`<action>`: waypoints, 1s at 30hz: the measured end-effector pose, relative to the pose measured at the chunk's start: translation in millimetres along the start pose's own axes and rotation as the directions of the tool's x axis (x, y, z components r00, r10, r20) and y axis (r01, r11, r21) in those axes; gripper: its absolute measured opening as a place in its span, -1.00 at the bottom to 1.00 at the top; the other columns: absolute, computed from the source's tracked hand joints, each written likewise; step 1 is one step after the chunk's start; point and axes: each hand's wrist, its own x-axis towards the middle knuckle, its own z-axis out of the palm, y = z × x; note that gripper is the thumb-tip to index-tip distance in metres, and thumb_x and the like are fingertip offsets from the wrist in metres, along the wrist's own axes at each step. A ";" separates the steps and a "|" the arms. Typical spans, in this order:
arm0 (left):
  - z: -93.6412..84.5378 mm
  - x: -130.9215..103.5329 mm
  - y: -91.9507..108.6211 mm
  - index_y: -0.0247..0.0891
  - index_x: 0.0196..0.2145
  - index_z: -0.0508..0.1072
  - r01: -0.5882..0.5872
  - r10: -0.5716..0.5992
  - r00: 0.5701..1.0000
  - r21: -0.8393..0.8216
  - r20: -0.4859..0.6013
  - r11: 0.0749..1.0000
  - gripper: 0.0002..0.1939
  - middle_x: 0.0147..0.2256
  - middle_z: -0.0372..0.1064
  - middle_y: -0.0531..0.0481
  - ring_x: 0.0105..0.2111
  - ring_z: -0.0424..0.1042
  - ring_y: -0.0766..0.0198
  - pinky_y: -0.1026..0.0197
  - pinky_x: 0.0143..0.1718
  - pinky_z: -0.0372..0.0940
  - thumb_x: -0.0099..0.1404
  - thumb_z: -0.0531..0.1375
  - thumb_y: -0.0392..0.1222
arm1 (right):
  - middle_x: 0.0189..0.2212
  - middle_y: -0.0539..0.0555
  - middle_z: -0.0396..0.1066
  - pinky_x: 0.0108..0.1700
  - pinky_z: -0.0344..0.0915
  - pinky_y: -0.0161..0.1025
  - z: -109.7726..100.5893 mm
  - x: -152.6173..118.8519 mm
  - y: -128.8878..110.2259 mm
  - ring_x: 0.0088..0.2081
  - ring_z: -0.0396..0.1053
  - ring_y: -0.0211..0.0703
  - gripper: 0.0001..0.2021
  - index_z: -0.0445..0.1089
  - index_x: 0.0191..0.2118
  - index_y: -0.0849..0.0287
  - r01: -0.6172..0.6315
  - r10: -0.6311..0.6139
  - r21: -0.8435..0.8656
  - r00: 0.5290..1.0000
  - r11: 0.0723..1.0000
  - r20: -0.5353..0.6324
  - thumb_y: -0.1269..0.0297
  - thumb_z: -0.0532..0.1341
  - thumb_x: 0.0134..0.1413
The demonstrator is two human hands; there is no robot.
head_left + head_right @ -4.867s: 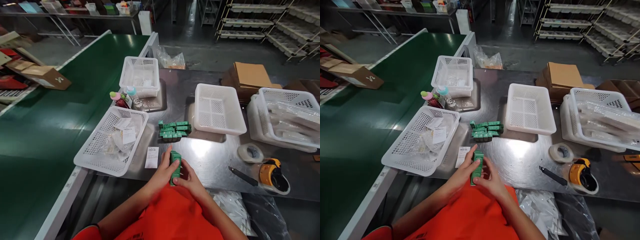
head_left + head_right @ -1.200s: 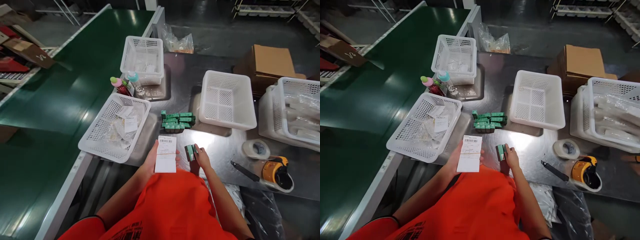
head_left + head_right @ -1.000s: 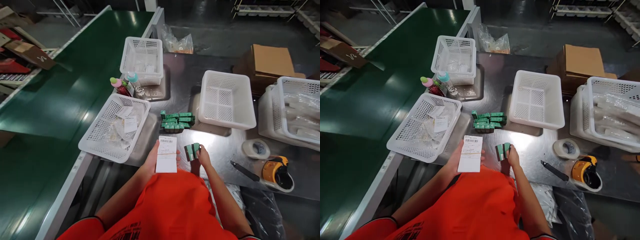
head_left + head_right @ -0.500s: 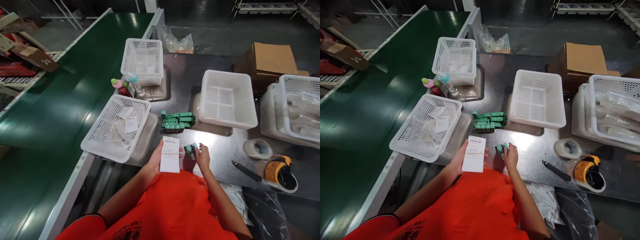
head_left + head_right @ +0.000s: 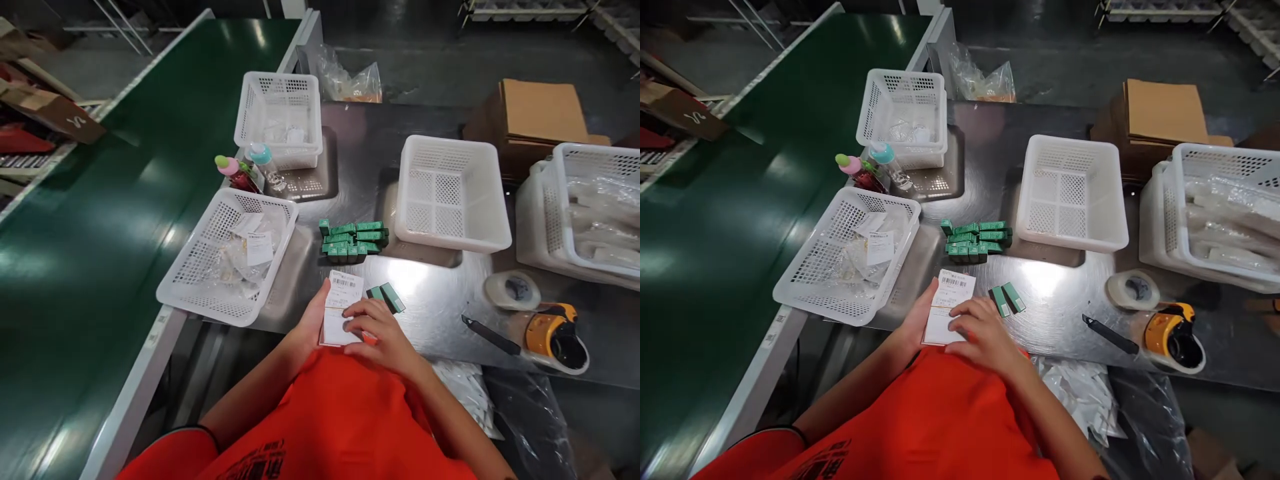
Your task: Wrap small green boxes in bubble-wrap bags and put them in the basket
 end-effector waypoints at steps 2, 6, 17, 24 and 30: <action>-0.4 -1.0 0.5 -0.39 0.03 0.47 0.001 -0.001 1.000 0.001 -0.015 1.000 -0.32 -0.16 0.53 -0.27 -0.19 0.52 -0.04 -0.01 -0.09 0.39 0.33 0.02 0.29 | -0.19 0.12 0.48 -0.06 0.26 -0.06 -4.7 3.6 2.1 -0.13 0.40 -0.09 -0.70 0.46 -0.25 0.10 -0.043 0.040 0.081 0.999 0.996 0.036 -0.04 0.29 0.09; 0.9 -3.8 -0.7 -0.40 0.01 0.48 0.036 -0.037 0.999 -0.006 -0.029 0.999 -0.30 -0.19 0.54 -0.27 -0.22 0.53 -0.04 -0.01 -0.12 0.39 0.31 0.03 0.31 | -0.30 0.09 0.48 -0.16 0.34 -0.18 -14.7 14.9 -1.1 -0.22 0.44 -0.17 -0.75 0.48 -0.37 0.13 -0.190 0.182 0.259 0.982 0.947 0.053 0.09 0.22 0.22; 4.0 -16.4 -2.9 -0.40 -0.04 0.50 0.113 -0.113 0.994 -0.018 -0.003 0.993 -0.28 -0.28 0.55 -0.26 -0.34 0.54 -0.01 -0.02 -0.20 0.40 0.34 -0.06 0.32 | -0.36 0.05 0.46 -0.25 0.34 -0.25 -17.7 31.5 -22.2 -0.29 0.41 -0.21 -0.81 0.39 -0.47 0.15 -0.298 0.355 0.322 0.925 0.899 -0.135 0.30 0.21 0.18; 8.9 -17.9 -1.5 -0.40 0.01 0.47 0.112 -0.114 0.992 -0.040 -0.047 0.993 -0.27 -0.25 0.55 -0.25 -0.24 0.54 -0.03 -0.01 -0.14 0.38 0.38 -0.12 0.31 | -0.36 0.04 0.46 -0.28 0.32 -0.27 -16.5 26.2 -20.0 -0.28 0.40 -0.21 -0.82 0.39 -0.46 0.15 -0.324 0.383 0.329 0.914 0.887 -0.133 0.31 0.22 0.17; 6.4 -15.4 -2.0 -0.40 0.04 0.45 0.068 -0.073 0.993 -0.056 -0.094 0.996 -0.35 -0.21 0.55 -0.24 -0.18 0.54 -0.05 -0.03 -0.08 0.38 0.38 -0.03 0.24 | -0.35 0.04 0.45 -0.25 0.33 -0.25 -8.3 24.0 -18.2 -0.28 0.41 -0.21 -0.82 0.38 -0.46 0.15 -0.324 0.386 0.343 0.913 0.882 -0.131 0.33 0.21 0.18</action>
